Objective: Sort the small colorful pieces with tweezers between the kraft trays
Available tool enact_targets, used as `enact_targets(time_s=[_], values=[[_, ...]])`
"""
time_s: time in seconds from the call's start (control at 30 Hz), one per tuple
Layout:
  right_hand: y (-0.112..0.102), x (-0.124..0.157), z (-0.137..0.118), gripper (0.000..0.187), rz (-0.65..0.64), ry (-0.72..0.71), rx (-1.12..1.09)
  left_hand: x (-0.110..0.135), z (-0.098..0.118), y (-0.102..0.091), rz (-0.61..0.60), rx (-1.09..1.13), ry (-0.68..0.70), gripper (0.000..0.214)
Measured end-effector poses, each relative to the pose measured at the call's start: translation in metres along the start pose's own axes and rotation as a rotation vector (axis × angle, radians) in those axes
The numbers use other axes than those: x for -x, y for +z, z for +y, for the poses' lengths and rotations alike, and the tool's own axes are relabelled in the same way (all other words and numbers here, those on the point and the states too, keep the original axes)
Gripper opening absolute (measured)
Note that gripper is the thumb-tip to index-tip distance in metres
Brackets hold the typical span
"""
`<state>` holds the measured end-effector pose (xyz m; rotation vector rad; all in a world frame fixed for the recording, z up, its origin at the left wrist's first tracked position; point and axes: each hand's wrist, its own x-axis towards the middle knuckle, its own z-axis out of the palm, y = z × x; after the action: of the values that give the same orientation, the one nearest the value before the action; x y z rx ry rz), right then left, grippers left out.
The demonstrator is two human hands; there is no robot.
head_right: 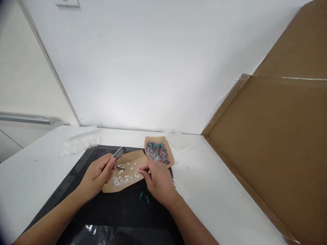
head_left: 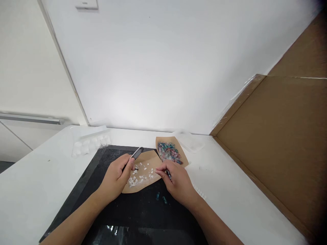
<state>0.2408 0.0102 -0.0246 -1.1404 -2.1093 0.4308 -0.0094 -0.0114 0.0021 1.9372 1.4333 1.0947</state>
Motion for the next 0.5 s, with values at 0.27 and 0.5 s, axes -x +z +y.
enact_targets(time_s=[0.27,0.5], values=[[0.0058,0.0017,-0.0026,0.014,-0.014,-0.064,0.020,-0.0003,0.0052,-0.0013,-0.023,-0.033,0.030,0.036],[-0.0010,-0.0019,0.0021,0.017,0.053,-0.016,0.003,-0.0009,0.0058,-0.0027,-0.038,-0.054,0.049,0.035]])
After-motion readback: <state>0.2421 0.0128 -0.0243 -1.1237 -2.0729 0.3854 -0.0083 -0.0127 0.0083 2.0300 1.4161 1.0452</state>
